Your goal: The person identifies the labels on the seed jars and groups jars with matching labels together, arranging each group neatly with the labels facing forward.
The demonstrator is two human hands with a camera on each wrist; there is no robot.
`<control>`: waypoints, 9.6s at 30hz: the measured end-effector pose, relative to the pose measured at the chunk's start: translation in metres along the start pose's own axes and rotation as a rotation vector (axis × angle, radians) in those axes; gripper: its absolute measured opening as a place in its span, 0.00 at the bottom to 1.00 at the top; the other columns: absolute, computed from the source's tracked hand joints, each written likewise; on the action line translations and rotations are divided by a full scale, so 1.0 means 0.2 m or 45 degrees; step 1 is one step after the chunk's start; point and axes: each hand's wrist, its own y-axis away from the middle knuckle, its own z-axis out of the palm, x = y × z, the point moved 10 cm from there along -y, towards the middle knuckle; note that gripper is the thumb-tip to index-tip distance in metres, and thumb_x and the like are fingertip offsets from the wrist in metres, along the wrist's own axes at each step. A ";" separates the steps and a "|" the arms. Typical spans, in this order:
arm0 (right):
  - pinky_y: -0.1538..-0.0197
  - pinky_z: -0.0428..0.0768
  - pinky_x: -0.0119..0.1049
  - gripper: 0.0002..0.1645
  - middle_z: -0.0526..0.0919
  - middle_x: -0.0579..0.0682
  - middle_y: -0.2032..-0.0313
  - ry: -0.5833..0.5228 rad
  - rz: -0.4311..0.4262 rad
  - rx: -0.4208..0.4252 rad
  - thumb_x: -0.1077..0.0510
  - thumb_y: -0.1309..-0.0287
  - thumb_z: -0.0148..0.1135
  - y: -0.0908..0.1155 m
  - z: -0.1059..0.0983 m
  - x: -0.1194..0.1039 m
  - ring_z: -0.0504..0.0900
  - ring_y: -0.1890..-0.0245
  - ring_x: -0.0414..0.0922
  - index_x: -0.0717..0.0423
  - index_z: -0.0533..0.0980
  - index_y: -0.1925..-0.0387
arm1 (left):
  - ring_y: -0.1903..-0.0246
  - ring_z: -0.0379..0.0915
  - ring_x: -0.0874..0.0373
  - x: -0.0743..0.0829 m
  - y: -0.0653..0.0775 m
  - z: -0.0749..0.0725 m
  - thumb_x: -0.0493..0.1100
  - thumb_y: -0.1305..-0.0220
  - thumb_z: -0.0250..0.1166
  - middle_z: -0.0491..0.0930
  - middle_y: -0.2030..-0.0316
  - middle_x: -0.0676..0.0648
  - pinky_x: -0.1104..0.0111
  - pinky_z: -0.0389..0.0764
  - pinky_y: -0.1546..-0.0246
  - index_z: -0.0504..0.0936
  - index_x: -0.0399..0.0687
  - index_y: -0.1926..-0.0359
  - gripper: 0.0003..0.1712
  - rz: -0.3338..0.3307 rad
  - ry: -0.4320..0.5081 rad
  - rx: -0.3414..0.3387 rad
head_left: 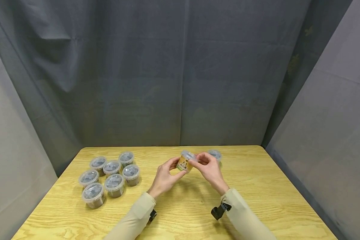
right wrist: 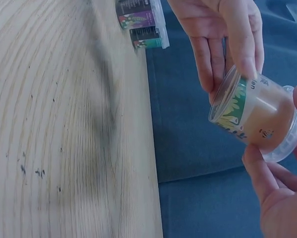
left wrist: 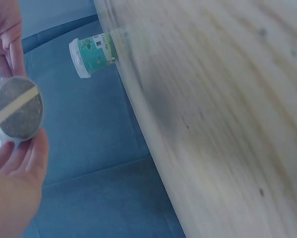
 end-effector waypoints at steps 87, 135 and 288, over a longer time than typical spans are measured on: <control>0.46 0.83 0.36 0.21 0.80 0.59 0.43 0.310 -0.035 -0.279 0.51 0.52 0.77 0.00 -0.40 0.45 0.81 0.44 0.55 0.59 0.77 0.66 | 0.55 0.83 0.59 -0.01 -0.11 0.56 0.47 0.36 0.67 0.81 0.45 0.49 0.77 0.82 0.61 0.81 0.57 0.57 0.07 -0.150 -0.081 -0.399; 0.49 0.84 0.32 0.20 0.73 0.65 0.36 0.396 -0.023 -0.275 0.51 0.48 0.74 -0.04 -0.53 0.54 0.77 0.40 0.60 0.61 0.78 0.61 | 0.52 0.81 0.62 -0.04 -0.13 0.73 0.44 0.35 0.67 0.80 0.45 0.57 0.78 0.80 0.62 0.83 0.60 0.50 0.12 -0.268 -0.132 -0.381; 0.48 0.85 0.41 0.14 0.83 0.52 0.49 0.420 -0.539 -0.457 0.54 0.36 0.63 -0.06 0.99 -0.06 0.82 0.48 0.52 0.53 0.81 0.51 | 0.77 0.65 0.60 -0.19 0.18 -0.80 0.46 0.51 0.78 0.79 0.71 0.54 0.72 0.66 0.75 0.77 0.56 0.70 0.15 -0.029 -0.659 0.070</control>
